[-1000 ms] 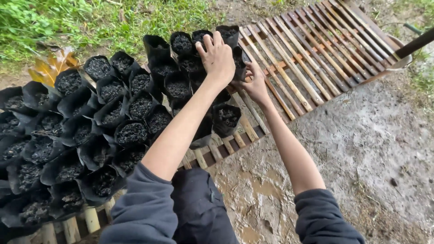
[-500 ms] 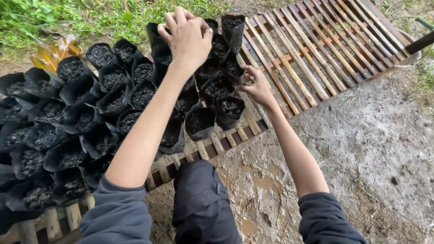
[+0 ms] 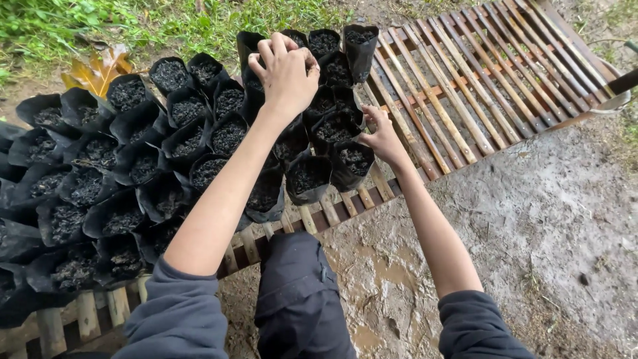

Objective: Arranging soil-filled black polybags from a pile on the ground onto a wooden slatted rack in organized rows.

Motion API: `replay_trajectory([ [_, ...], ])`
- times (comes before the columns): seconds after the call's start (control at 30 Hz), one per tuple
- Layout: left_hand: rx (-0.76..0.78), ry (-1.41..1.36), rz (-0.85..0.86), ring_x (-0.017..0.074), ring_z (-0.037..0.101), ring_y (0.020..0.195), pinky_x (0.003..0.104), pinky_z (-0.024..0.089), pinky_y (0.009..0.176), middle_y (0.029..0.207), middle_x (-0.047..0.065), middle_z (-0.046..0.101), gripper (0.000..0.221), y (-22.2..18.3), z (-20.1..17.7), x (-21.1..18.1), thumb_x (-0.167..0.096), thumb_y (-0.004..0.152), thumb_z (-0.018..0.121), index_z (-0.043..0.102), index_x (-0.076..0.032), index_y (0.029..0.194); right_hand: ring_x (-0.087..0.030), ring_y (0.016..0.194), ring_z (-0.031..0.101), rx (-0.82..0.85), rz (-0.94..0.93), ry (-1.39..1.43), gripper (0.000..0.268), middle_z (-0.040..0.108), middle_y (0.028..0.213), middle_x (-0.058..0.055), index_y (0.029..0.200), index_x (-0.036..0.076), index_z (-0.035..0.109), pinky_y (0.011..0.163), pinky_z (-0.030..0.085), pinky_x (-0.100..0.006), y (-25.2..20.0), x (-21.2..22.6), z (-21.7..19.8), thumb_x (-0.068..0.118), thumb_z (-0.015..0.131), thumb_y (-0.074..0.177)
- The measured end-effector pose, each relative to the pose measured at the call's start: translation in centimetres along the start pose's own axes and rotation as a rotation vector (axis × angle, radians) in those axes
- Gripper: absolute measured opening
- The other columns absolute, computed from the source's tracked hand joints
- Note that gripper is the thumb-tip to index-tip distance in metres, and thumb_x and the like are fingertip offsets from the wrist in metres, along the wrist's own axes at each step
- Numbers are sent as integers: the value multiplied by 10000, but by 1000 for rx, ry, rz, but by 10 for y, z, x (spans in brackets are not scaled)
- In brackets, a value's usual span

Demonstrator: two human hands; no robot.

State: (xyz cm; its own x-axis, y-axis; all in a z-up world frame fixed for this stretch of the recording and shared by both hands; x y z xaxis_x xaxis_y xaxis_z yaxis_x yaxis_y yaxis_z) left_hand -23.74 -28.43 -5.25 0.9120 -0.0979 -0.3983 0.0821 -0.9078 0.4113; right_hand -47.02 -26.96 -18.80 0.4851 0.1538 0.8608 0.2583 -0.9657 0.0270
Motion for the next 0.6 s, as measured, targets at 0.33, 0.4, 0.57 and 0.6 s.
replay_trajectory([
  [0.33,-54,-13,59,288,372,1083,518,271,949,1083,20,450,51,-11,-23,4,-255,870,732,751,-256,823,-259,1228,461,-70,-227,-72,642,553,1285,-110,1432,112,526,1131,369,-490,-2,-3,-1,148,715,819],
  [0.4,-86,-21,65,282,377,1079,506,276,942,1079,15,455,47,-15,-28,9,-245,856,743,751,-250,810,-324,1260,426,-93,-246,-209,573,602,1231,-120,1370,86,569,1097,349,-574,0,-6,0,226,737,841],
  [0.57,-95,-20,13,281,385,1113,524,254,976,1088,8,472,44,-19,-28,25,-258,856,765,756,-250,814,-215,1027,399,-109,-192,-236,232,480,1010,-45,978,174,502,1001,313,-386,-6,4,-1,231,688,852],
  [0.6,-95,-20,15,281,385,1113,524,254,976,1088,8,472,44,-19,-30,23,-258,856,765,756,-250,814,-215,1027,399,-110,-193,-236,232,480,1010,-45,978,174,502,1001,313,-386,-5,2,-1,231,688,852],
])
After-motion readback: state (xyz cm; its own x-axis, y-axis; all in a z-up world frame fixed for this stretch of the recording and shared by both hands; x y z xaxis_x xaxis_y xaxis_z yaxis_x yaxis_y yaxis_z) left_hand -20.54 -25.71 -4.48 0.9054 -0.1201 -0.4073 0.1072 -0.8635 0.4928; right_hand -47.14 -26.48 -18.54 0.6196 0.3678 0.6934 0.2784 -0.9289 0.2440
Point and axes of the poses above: each hand's wrist, its own y-axis towards the middle knuckle, its own z-axis out of the palm, x = y × z, the point moved 4 cm from there along y, towards the middle knuckle
